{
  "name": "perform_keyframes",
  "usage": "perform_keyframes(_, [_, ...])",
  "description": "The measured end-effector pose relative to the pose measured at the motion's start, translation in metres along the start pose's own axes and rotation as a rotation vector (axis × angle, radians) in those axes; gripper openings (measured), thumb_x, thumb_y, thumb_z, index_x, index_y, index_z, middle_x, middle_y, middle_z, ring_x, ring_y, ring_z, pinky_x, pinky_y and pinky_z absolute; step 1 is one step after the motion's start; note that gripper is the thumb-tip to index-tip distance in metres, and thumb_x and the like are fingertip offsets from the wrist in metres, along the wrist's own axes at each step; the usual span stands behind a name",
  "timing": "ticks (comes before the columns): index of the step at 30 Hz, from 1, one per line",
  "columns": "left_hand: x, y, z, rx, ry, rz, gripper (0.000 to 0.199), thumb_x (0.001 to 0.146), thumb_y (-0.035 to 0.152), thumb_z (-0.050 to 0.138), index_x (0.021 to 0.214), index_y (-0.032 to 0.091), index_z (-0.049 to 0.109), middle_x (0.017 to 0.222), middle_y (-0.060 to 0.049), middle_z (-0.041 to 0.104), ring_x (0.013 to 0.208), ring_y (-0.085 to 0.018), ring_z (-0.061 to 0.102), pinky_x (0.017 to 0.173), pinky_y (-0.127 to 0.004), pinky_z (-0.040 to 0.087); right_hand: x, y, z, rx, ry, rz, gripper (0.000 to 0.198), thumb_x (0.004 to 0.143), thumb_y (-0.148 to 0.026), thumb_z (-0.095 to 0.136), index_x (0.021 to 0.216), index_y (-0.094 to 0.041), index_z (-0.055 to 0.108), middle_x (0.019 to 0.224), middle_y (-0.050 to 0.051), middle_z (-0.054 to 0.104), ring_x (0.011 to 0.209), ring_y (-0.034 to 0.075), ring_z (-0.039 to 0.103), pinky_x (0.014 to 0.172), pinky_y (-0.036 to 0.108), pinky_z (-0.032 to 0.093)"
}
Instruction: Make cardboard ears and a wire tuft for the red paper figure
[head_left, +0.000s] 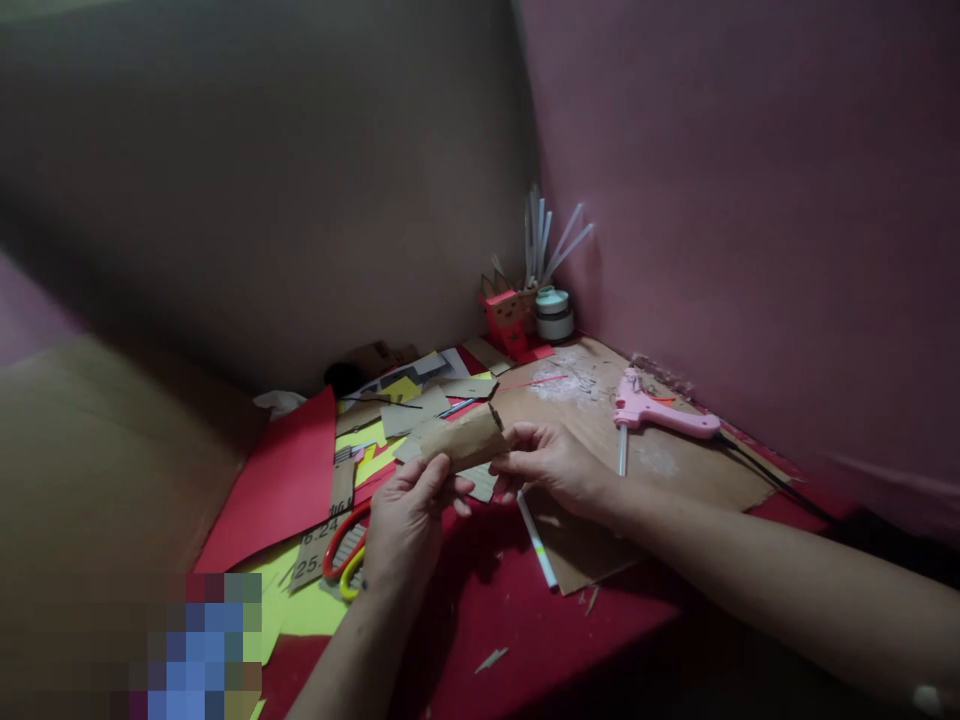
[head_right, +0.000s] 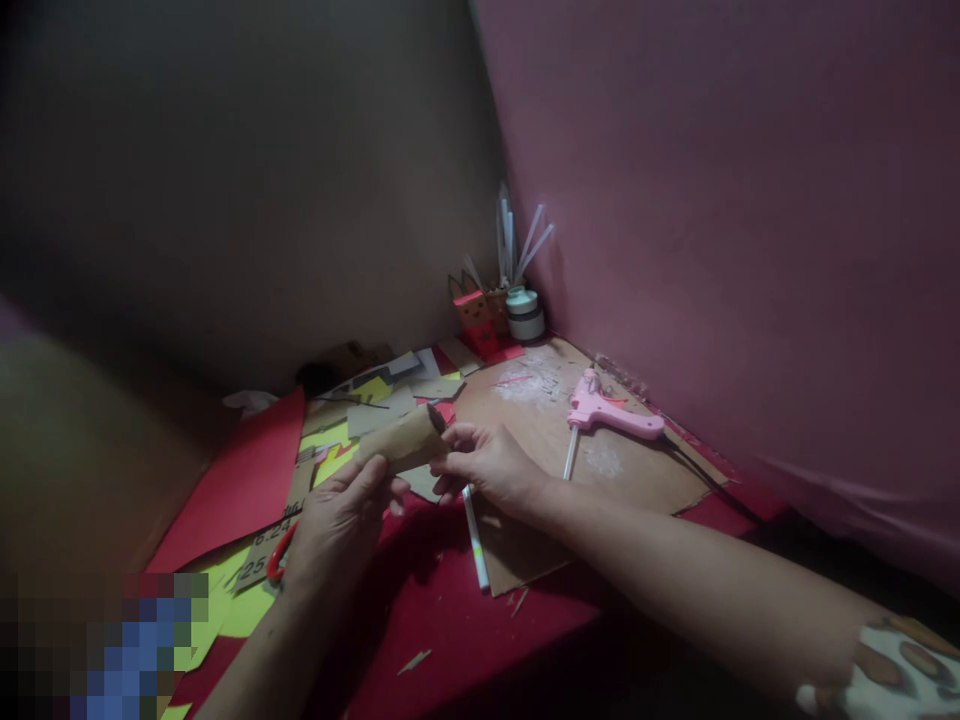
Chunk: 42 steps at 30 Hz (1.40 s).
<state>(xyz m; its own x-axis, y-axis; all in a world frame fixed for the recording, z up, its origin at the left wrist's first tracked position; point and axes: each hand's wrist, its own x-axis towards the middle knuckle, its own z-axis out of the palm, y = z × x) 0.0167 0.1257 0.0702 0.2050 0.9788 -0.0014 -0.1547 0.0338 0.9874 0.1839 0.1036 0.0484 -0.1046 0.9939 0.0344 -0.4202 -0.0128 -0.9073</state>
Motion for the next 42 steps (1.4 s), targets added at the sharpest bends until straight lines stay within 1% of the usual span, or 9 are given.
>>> perform_keyframes(3, [-0.001, -0.003, -0.003, 0.080, -0.009, 0.056, 0.031, 0.074, 0.034, 0.071, 0.093, 0.010, 0.066, 0.054, -0.002, 0.065, 0.043, -0.010, 0.053, 0.045, -0.020, 0.044, 0.001, -0.001, -0.003, 0.080, -0.078, 0.100, 0.037, 0.072, -0.030, 0.075, 0.102, -0.017, 0.058, 0.073, 0.001, 0.068, 0.049, 0.013, 0.065, 0.042, 0.022, 0.051])
perform_keyframes(8, [-0.007, 0.000, -0.002, 0.260, 0.041, 0.198, 0.014, 0.075, 0.028, 0.068, 0.073, 0.014, 0.067, 0.050, 0.000, 0.063, 0.046, -0.011, 0.054, 0.048, -0.020, 0.045, 0.005, 0.000, -0.010, 0.171, -0.196, 0.258, 0.021, 0.085, -0.031, 0.062, 0.096, -0.015, 0.055, 0.059, 0.003, 0.067, 0.039, 0.011, 0.059, 0.033, 0.016, 0.042])
perform_keyframes(10, [-0.009, 0.002, 0.001, 0.325, 0.046, 0.235, 0.013, 0.075, 0.027, 0.068, 0.071, 0.015, 0.068, 0.051, 0.000, 0.063, 0.049, -0.012, 0.055, 0.053, -0.022, 0.047, 0.006, 0.001, -0.011, 0.211, -0.209, 0.231, 0.020, 0.084, -0.029, 0.063, 0.096, -0.016, 0.053, 0.059, 0.002, 0.067, 0.041, 0.011, 0.060, 0.034, 0.016, 0.043])
perform_keyframes(15, [-0.008, -0.001, 0.002, 0.260, -0.029, 0.173, 0.020, 0.074, 0.028, 0.071, 0.090, 0.016, 0.072, 0.061, 0.001, 0.067, 0.052, -0.013, 0.057, 0.053, -0.024, 0.048, 0.005, 0.001, -0.006, 0.171, -0.151, 0.127, 0.031, 0.079, -0.040, 0.069, 0.095, -0.017, 0.056, 0.061, 0.001, 0.066, 0.043, 0.013, 0.061, 0.036, 0.020, 0.046])
perform_keyframes(20, [-0.006, -0.007, 0.000, 0.227, -0.042, 0.202, 0.013, 0.073, 0.025, 0.072, 0.080, 0.014, 0.073, 0.065, -0.003, 0.070, 0.056, -0.013, 0.059, 0.059, -0.023, 0.049, 0.005, 0.005, 0.002, 0.113, -0.026, 0.046, 0.026, 0.075, -0.037, 0.072, 0.081, -0.014, 0.061, 0.058, 0.000, 0.061, 0.044, 0.011, 0.058, 0.036, 0.019, 0.045])
perform_keyframes(26, [-0.005, -0.005, 0.002, 0.190, -0.038, 0.156, 0.018, 0.073, 0.026, 0.072, 0.088, 0.015, 0.072, 0.070, -0.003, 0.071, 0.058, -0.013, 0.061, 0.058, -0.023, 0.049, 0.005, 0.008, 0.003, 0.114, 0.014, -0.029, 0.024, 0.075, -0.036, 0.071, 0.080, -0.014, 0.063, 0.061, 0.000, 0.062, 0.048, 0.012, 0.059, 0.042, 0.022, 0.048])
perform_keyframes(34, [-0.004, -0.007, 0.000, 0.180, -0.061, 0.214, 0.008, 0.074, 0.022, 0.070, 0.074, 0.015, 0.069, 0.060, 0.000, 0.065, 0.058, -0.012, 0.058, 0.061, -0.023, 0.049, 0.000, 0.005, 0.005, 0.080, 0.049, -0.051, 0.027, 0.071, -0.039, 0.074, 0.077, -0.015, 0.064, 0.059, -0.001, 0.061, 0.048, 0.013, 0.061, 0.043, 0.024, 0.049])
perform_keyframes(39, [-0.006, -0.003, 0.000, 0.191, -0.106, 0.169, 0.027, 0.076, 0.027, 0.070, 0.100, 0.016, 0.069, 0.076, -0.004, 0.072, 0.062, -0.017, 0.064, 0.058, -0.028, 0.053, -0.002, 0.003, 0.006, 0.000, 0.074, -0.120, 0.024, 0.074, -0.034, 0.071, 0.086, -0.014, 0.067, 0.064, 0.000, 0.063, 0.054, 0.012, 0.060, 0.054, 0.026, 0.049])
perform_keyframes(42, [-0.007, 0.000, 0.000, 0.249, -0.044, 0.199, 0.023, 0.078, 0.030, 0.068, 0.096, 0.016, 0.072, 0.086, -0.006, 0.073, 0.069, -0.017, 0.065, 0.066, -0.027, 0.053, -0.002, 0.001, 0.006, -0.076, 0.052, -0.138, 0.021, 0.073, -0.028, 0.071, 0.088, -0.015, 0.066, 0.075, 0.002, 0.065, 0.065, 0.013, 0.061, 0.063, 0.028, 0.050])
